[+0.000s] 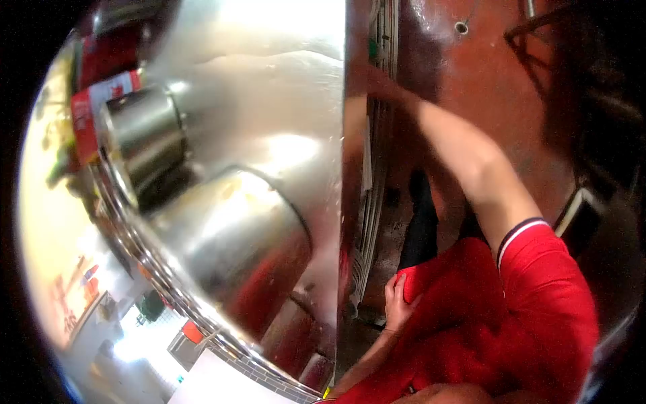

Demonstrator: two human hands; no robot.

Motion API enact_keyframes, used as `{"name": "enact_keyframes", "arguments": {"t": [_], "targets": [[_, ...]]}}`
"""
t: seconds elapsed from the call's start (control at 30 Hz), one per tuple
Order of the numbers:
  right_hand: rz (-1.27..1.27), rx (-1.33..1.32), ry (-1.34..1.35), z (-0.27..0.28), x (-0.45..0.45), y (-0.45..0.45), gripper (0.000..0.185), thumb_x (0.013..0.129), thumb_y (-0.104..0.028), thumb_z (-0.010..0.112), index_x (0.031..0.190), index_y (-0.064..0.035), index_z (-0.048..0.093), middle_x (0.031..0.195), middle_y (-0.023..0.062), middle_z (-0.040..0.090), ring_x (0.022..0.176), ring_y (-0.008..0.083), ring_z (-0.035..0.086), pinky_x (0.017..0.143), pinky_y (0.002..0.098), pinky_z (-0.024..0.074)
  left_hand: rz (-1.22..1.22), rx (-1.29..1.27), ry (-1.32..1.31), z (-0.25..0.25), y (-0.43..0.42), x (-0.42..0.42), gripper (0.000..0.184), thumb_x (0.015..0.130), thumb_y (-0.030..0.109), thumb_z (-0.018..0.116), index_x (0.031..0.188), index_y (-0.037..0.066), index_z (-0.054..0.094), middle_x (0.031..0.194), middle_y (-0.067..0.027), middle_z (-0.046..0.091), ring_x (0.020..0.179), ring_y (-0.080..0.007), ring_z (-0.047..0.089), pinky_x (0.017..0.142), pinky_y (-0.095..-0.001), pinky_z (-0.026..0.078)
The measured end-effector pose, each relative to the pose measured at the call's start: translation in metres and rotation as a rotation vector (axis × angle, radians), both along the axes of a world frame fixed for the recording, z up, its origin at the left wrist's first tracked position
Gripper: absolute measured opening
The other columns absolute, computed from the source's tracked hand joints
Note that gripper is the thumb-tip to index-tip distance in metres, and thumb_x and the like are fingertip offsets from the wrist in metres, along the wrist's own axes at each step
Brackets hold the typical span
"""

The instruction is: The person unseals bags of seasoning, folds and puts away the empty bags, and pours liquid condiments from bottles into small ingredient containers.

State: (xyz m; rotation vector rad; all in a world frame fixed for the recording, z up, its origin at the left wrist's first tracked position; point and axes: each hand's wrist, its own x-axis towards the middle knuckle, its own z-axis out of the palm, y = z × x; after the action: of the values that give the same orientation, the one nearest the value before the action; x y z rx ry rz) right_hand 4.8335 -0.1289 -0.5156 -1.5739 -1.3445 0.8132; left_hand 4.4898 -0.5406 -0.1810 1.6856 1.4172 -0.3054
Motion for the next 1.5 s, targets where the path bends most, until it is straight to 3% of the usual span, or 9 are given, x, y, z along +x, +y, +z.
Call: {"name": "enact_keyframes", "arguments": {"t": [0.1,0.3,0.77,0.87,0.93,1.03,1.23,1.33,1.5], "targets": [[-0.171,-0.174,0.594,0.101,0.0,-0.092,0.087,0.085,-0.032,0.082,0.152,-0.0011,0.037,0.152,0.0222,0.045,0.135,0.0338,0.049,0.113,0.0433,0.0415,-0.001,0.031,-0.02,0.002,-0.012,0.003,0.078,0.08,0.028,0.085,0.146,0.012,0.046,0.144,-0.0227,0.042,0.13,-0.0432,0.046,0.109,-0.0478,0.042],[-0.127,-0.7,0.48,0.152,-0.022,-0.239,0.077,0.086,-0.023,0.08,0.149,0.0004,0.042,0.144,0.0231,0.054,0.136,0.0324,0.05,0.111,0.0415,0.0429,0.032,-0.001,0.018,0.01,-0.03,0.014,0.078,0.081,0.034,0.083,0.147,0.012,0.046,0.144,-0.023,0.043,0.13,-0.0433,0.047,0.109,-0.0481,0.042],[-0.035,-0.589,0.195,0.162,-0.032,-0.314,0.047,0.091,-0.024,0.067,0.128,0.0024,0.058,0.121,0.0222,0.067,0.112,0.0354,0.065,0.093,0.043,0.0515,0.091,-0.03,-0.01,0.033,-0.05,0.012,0.068,0.089,0.036,0.075,0.144,0.006,0.049,0.141,-0.0245,0.047,0.129,-0.0434,0.047,0.11,-0.0474,0.041],[0.066,-0.773,0.206,0.205,-0.042,-0.364,0.037,0.092,-0.024,0.067,0.118,0.0014,0.062,0.096,0.0201,0.07,0.087,0.0283,0.069,0.078,0.0388,0.053,0.166,0.13,0.023,0.045,-0.078,-0.004,0.057,0.094,0.034,0.068,0.14,0.004,0.052,0.14,-0.0241,0.047,0.129,-0.0432,0.047,0.11,-0.047,0.041],[0.064,-0.737,0.355,0.187,-0.047,-0.422,0.012,0.092,-0.013,0.064,0.094,-0.0062,0.055,0.074,0.0026,0.055,0.062,0.0132,0.054,0.053,0.0315,0.0429,0.287,0.136,-0.005,0.075,-0.095,-0.013,0.052,0.096,0.033,0.065,0.138,0.004,0.054,0.14,-0.0231,0.048,0.13,-0.0421,0.046,0.111,-0.0459,0.04],[0.262,-0.893,0.389,0.247,-0.034,-0.474,0.014,0.094,-0.006,0.06,0.086,-0.0089,0.048,0.073,0.0022,0.055,0.057,0.0127,0.052,0.049,0.0296,0.0422,0.428,0.165,-0.04,0.124,-0.125,-0.029,0.044,0.097,0.025,0.063,0.134,0.002,0.056,0.136,-0.0211,0.051,0.128,-0.0407,0.048,0.11,-0.0442,0.039],[0.529,-0.806,0.015,0.24,0.011,-0.572,0.024,0.092,0.0,0.058,0.115,0.0009,0.061,0.082,0.0084,0.064,0.06,0.018,0.059,0.052,0.0323,0.0474,0.765,0.448,-0.019,0.203,-0.205,-0.095,0.03,0.09,0.015,0.065,0.116,0.0,0.066,0.116,-0.0193,0.064,0.111,-0.038,0.062,0.097,-0.0438,0.05],[0.447,-1.012,0.134,0.356,-0.021,-0.56,0.027,0.09,0.0,0.059,0.117,0.0023,0.06,0.086,0.0097,0.065,0.065,0.0189,0.063,0.055,0.0323,0.0507,0.947,0.612,0.063,0.224,-0.23,-0.146,0.026,0.087,0.014,0.067,0.11,0.002,0.069,0.109,-0.0182,0.068,0.107,-0.0379,0.064,0.094,-0.0443,0.052],[0.407,-0.977,0.122,0.389,-0.049,-0.577,0.024,0.091,-0.005,0.061,0.113,0.0039,0.061,0.089,0.0118,0.066,0.073,0.0195,0.065,0.062,0.0335,0.053,2.015,0.563,-0.461,0.218,-0.267,-0.287,0.033,0.096,0.025,0.068,0.124,0.01,0.059,0.107,-0.0027,0.063,0.092,-0.015,0.059,0.076,-0.0358,0.054]]}}
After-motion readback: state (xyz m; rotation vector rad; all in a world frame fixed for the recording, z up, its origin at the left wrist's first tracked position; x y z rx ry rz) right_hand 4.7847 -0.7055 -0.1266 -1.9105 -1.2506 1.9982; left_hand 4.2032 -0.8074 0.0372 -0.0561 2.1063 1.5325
